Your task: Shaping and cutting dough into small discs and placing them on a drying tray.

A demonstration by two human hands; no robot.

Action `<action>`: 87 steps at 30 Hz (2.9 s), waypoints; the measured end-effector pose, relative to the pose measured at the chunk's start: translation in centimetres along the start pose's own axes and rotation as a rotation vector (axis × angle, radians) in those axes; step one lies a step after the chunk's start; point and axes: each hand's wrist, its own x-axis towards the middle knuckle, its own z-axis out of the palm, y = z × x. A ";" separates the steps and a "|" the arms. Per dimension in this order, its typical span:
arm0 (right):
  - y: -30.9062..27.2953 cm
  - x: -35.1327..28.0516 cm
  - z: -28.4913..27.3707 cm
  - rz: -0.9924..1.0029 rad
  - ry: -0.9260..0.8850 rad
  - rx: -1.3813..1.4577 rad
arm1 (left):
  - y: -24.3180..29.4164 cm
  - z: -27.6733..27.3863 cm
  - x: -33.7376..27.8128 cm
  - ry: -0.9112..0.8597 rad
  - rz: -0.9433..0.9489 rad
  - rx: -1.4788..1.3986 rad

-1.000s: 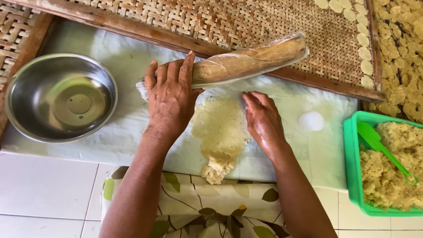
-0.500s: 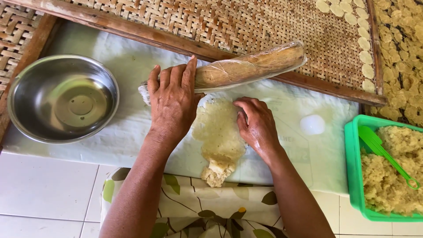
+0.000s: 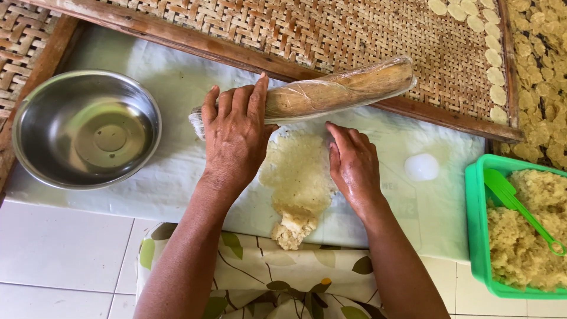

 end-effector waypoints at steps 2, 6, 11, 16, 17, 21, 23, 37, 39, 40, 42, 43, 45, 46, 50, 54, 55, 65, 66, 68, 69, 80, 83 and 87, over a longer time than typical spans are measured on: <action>0.3 -0.2 0.5 -0.013 0.001 -0.128 | 0.1 -0.1 0.0 -0.002 -0.002 -0.002; -0.8 -0.5 0.3 0.021 -0.048 -0.145 | 0.0 0.0 -0.1 0.009 -0.005 -0.013; -0.4 -0.5 0.5 0.030 -0.021 0.011 | 0.0 -0.1 -0.1 0.017 -0.001 -0.016; -0.6 -0.1 1.3 0.188 -0.039 0.228 | 0.1 -0.1 -0.1 0.016 -0.005 -0.013; -0.5 -0.2 1.7 0.258 -0.054 0.265 | 0.2 -0.1 0.0 0.005 -0.006 -0.008; -0.4 -0.6 2.0 0.230 -0.013 0.340 | 0.1 0.2 -0.1 0.021 -0.003 -0.018; -0.9 -0.8 1.7 0.097 0.032 0.401 | 0.1 0.2 -0.1 0.019 -0.005 -0.017; -5.0 -4.4 -4.0 -0.203 -0.186 0.114 | 0.1 0.1 -0.1 0.007 0.004 -0.020; -4.5 -4.7 -3.6 -0.198 -0.180 0.102 | 0.2 0.1 -0.2 -0.004 0.004 -0.025; -4.2 -4.8 -3.2 -0.188 -0.169 0.092 | 0.1 0.2 -0.3 0.003 0.008 -0.020; -4.5 -4.5 -3.1 -0.176 -0.152 0.079 | 0.2 0.2 -0.2 0.011 0.018 -0.018; -5.1 -4.1 -3.3 -0.169 -0.158 0.100 | 0.2 0.1 -0.2 0.012 0.011 -0.020; -5.7 -3.8 -3.5 -0.165 -0.165 0.122 | 0.1 0.1 -0.3 0.014 0.003 -0.022; -5.6 -3.9 -3.5 -0.148 -0.171 0.100 | 0.1 0.0 -0.3 0.018 0.003 -0.028; -5.0 -4.2 -3.7 -0.098 -0.230 0.127 | 0.2 -0.2 -0.3 0.016 0.006 -0.026; -2.2 -5.0 -3.7 -0.072 -0.186 0.227 | 0.1 -0.8 -0.3 0.009 0.008 -0.034; -1.6 -5.1 -3.8 -0.053 -0.018 0.213 | 0.1 -1.2 -0.3 -0.036 0.030 -0.032; -2.2 -4.6 -7.8 0.105 -0.513 -0.272 | 0.8 -4.9 -4.5 -0.531 0.263 -0.143; -2.6 -5.7 -7.8 0.116 -0.513 -0.268 | 0.9 -5.0 -5.3 -0.539 0.269 -0.144; -3.1 -7.3 -7.9 0.133 -0.496 -0.154 | 0.9 -5.1 -6.3 -0.675 0.283 -0.105; -3.0 -7.7 -7.6 0.142 -0.495 -0.152 | 0.8 -4.5 -6.6 -0.681 0.289 -0.106; 2.4 -4.7 -3.5 -0.070 -0.207 -0.278 | -0.1 1.5 -1.6 -0.402 0.302 0.144; 5.4 -1.7 -2.6 -0.099 -0.193 -0.325 | -0.7 2.4 2.0 -0.344 0.260 0.073; 5.5 1.8 -3.1 -0.051 -0.140 -0.297 | -1.1 3.7 5.1 -0.305 0.196 0.068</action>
